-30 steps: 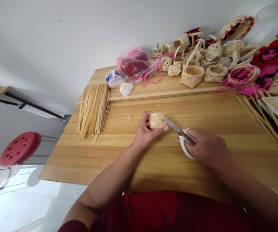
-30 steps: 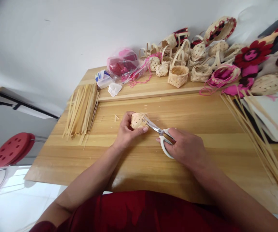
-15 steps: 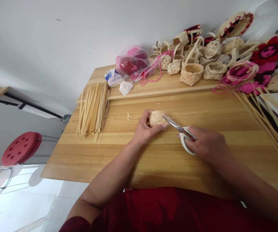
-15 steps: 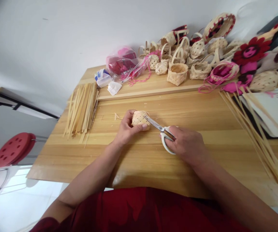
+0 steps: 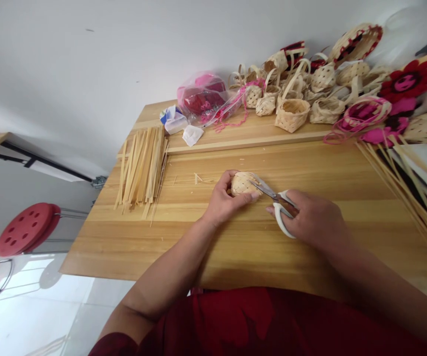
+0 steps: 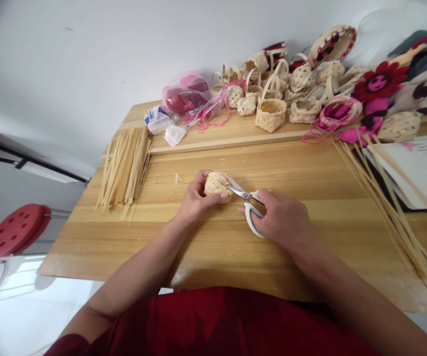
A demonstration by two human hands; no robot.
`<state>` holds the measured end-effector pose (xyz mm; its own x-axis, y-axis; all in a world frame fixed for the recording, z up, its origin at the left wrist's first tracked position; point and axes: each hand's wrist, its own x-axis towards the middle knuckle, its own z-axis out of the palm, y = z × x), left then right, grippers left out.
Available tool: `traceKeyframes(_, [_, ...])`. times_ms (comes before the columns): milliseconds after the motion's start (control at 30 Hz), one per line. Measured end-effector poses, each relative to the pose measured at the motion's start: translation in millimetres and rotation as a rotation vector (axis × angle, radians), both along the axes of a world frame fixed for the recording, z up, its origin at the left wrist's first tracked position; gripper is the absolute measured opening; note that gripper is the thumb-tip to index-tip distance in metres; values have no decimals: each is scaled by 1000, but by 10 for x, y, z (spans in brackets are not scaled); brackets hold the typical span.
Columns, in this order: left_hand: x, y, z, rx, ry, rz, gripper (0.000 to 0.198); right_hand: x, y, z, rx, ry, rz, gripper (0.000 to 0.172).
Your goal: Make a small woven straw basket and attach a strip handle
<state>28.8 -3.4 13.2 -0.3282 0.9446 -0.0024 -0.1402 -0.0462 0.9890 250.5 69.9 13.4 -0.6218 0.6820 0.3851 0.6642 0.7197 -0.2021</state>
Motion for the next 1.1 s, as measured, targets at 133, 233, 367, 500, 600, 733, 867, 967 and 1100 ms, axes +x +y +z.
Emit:
traceKeyframes(133, [-12, 2, -16, -9, 13, -1, 59, -1, 28, 25, -132, -24, 20, 39])
traceKeyframes(233, [-3, 3, -28, 5, 13, 19, 59, 12, 51, 30, -183, -33, 40, 33])
traceKeyframes(367, [7, 0, -39, 7, 12, 5, 60, 34, 64, -8, -135, 5, 70, 31])
traceKeyframes(500, [-17, 1, -30, -16, -4, -29, 59, 46, 63, -55, -60, 11, 80, 30])
traceKeyframes(600, [-48, 5, -13, -28, 8, -34, 57, 72, 82, -63, -44, -8, 89, 32])
traceKeyframes(733, [-74, 12, -16, -4, 60, -5, 59, 135, 114, -13, -37, 25, 28, 33])
traceKeyframes(867, [-64, 6, -39, 26, 70, -1, 61, 133, 81, 70, 7, 49, -4, 32])
traceKeyframes(967, [-33, -9, -38, 35, 63, -26, 62, 66, 33, 105, 18, 41, 16, 30])
traceKeyframes(1100, [7, -21, -31, 64, 49, -24, 64, -28, 3, 107, -25, 51, 13, 28])
